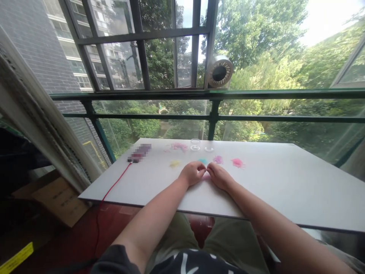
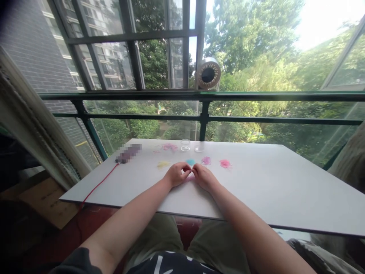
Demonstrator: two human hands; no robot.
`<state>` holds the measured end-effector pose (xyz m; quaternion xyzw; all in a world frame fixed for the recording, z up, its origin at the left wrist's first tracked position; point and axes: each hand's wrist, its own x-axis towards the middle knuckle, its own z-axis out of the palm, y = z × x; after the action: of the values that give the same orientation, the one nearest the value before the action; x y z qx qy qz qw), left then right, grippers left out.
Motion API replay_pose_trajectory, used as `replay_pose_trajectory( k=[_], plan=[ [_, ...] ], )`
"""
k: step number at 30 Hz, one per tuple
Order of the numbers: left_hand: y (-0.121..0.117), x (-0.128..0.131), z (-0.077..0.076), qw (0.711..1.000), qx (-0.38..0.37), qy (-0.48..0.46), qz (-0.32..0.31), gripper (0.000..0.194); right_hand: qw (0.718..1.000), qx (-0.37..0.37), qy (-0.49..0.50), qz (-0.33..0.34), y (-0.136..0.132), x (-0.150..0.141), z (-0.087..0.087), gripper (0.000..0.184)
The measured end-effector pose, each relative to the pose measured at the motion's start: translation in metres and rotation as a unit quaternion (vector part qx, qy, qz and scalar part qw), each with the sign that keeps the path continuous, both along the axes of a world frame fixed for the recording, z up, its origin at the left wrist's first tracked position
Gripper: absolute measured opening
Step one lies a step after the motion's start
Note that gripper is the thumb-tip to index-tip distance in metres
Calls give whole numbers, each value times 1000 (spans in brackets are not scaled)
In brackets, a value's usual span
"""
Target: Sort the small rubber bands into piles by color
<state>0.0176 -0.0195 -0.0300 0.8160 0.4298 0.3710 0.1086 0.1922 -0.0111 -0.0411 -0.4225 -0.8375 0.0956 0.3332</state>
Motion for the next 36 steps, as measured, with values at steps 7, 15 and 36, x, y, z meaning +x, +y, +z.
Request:
replay_pose_trajectory(
  k=[7, 15, 36],
  plan=[
    [2, -1, -1, 1000, -7, -14, 0, 14, 998, -24, 55, -29, 7, -4, -1, 19],
    [2, 0, 2, 1000, -16, -25, -1, 14, 995, -19, 83, -44, 3, -4, -5, 13],
    [4, -2, 3, 999, -33, -33, 8, 17, 994, 4, 102, -43, -8, 3, 2, 12]
  ],
)
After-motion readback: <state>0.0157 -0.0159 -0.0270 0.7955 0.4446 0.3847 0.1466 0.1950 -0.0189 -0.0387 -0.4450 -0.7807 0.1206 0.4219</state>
